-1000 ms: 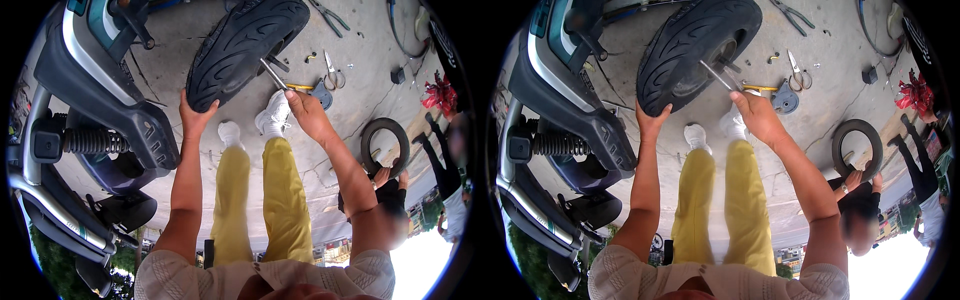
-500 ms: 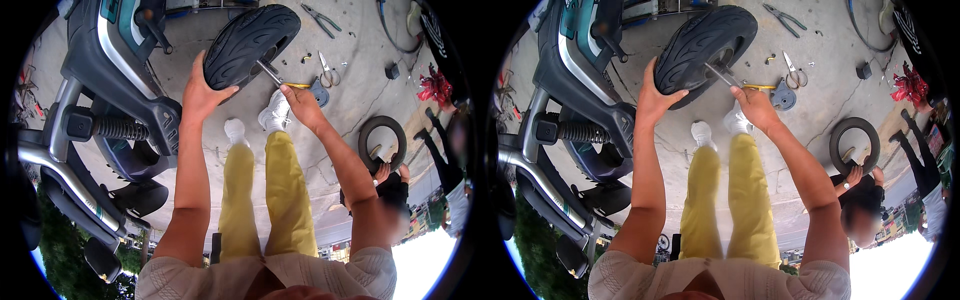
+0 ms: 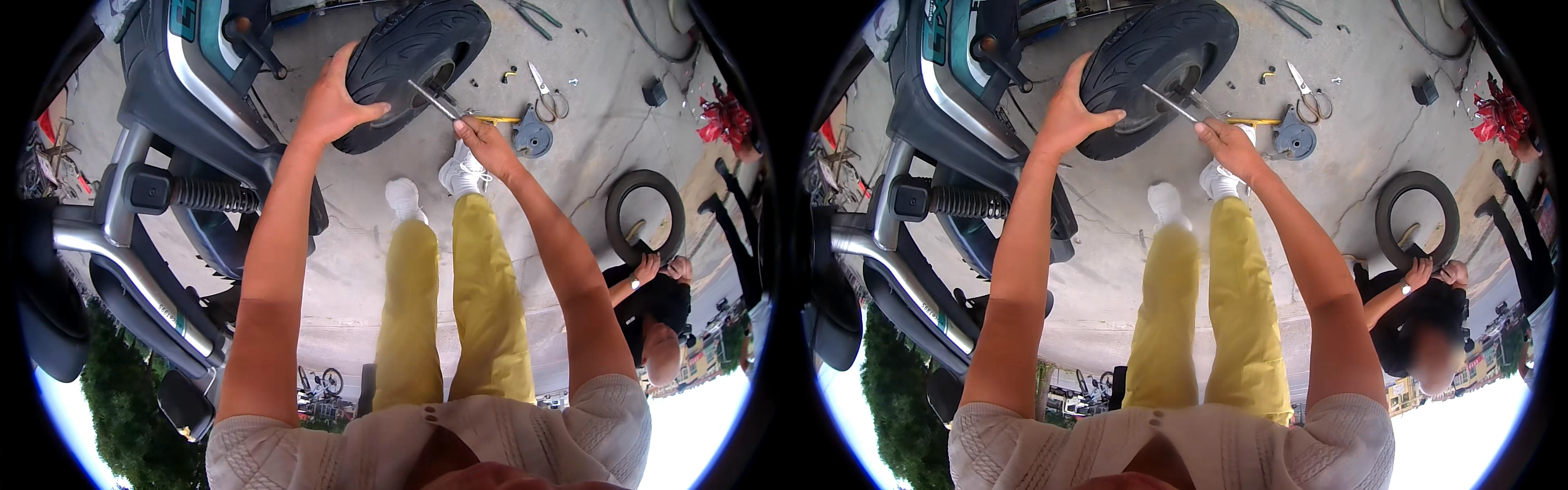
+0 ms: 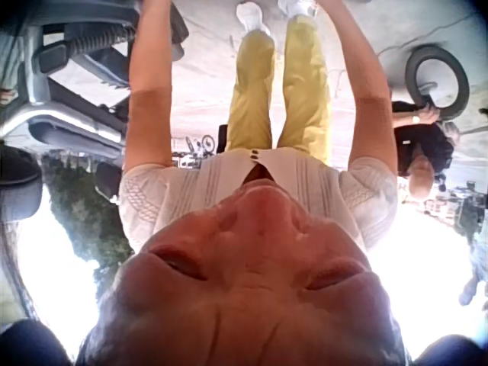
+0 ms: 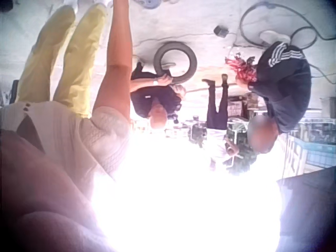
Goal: The person removes a tire from a scooter wheel using pliers and a tire lever, then fits a new tire onto the rim. They use a tire lever to pry the tire bead over the rim edge and secure it in place.
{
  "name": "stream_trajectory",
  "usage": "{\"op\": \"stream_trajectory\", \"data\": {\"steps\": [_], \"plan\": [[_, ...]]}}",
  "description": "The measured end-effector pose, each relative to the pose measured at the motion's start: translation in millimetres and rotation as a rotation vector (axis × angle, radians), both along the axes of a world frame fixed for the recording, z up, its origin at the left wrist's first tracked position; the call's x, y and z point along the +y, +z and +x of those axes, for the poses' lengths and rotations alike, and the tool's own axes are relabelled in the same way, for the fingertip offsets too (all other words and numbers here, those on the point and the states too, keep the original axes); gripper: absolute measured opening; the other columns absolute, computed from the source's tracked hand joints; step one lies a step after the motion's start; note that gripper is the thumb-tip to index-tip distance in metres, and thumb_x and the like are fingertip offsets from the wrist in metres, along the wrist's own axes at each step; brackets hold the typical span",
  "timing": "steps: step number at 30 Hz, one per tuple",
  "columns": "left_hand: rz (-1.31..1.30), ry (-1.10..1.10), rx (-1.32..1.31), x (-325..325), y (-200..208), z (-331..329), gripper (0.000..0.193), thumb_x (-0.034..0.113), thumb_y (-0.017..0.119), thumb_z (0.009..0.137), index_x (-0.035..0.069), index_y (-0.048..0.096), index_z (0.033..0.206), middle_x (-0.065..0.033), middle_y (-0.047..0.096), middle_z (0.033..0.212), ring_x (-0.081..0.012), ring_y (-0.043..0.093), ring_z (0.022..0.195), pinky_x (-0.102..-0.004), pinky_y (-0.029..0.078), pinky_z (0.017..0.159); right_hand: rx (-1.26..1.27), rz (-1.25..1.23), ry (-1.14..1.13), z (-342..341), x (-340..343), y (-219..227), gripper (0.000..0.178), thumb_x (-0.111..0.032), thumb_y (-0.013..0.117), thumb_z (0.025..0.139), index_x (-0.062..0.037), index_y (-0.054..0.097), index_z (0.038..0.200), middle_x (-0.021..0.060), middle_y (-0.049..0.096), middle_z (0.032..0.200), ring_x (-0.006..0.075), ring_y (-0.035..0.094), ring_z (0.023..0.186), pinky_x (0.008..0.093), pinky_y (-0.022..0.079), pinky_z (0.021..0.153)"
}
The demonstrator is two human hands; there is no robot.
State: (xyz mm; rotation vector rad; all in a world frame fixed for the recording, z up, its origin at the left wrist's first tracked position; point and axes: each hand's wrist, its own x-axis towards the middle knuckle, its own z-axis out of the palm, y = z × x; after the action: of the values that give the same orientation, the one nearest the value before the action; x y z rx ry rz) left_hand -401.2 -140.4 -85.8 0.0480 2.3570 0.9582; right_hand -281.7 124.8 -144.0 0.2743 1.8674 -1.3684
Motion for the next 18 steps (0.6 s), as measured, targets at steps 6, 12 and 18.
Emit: {"op": "stream_trajectory", "data": {"steps": [6,12,18], "plan": [[0.055,0.026,-0.122,0.8,5.5,-4.4,0.098,0.019,0.083,0.059,0.006,0.033,0.142,-0.0187,0.055,0.128,-0.0277,0.054,0.118,-0.0352,0.042,0.101,-0.065,-0.061,-0.285,69.1,-51.5,-58.4,0.051,-0.048,0.050,0.096,0.0001,0.056,0.079,0.0108,0.048,0.065,0.0175,0.044,0.064,0.0333,0.042,0.064],[0.017,-0.015,-0.079,-0.9,5.0,-1.3,0.098,0.018,0.084,0.060,0.004,0.031,0.142,-0.0194,0.054,0.127,-0.0277,0.054,0.117,-0.0344,0.041,0.102,0.259,0.016,-0.140,40.9,-52.2,-74.5,0.051,-0.049,0.053,0.093,0.0003,0.060,0.078,0.0215,0.055,0.066,0.0400,0.048,0.062,0.0409,0.044,0.060],[0.054,-0.017,-0.037,1.5,4.6,0.0,0.096,0.017,0.082,0.061,0.002,0.032,0.141,-0.0194,0.054,0.127,-0.0267,0.054,0.117,-0.0342,0.040,0.102,0.439,0.206,0.129,14.7,-30.8,-78.7,0.053,-0.054,0.052,0.090,-0.0033,0.062,0.075,0.0165,0.058,0.060,0.0386,0.057,0.062,0.0440,0.048,0.060]]}}
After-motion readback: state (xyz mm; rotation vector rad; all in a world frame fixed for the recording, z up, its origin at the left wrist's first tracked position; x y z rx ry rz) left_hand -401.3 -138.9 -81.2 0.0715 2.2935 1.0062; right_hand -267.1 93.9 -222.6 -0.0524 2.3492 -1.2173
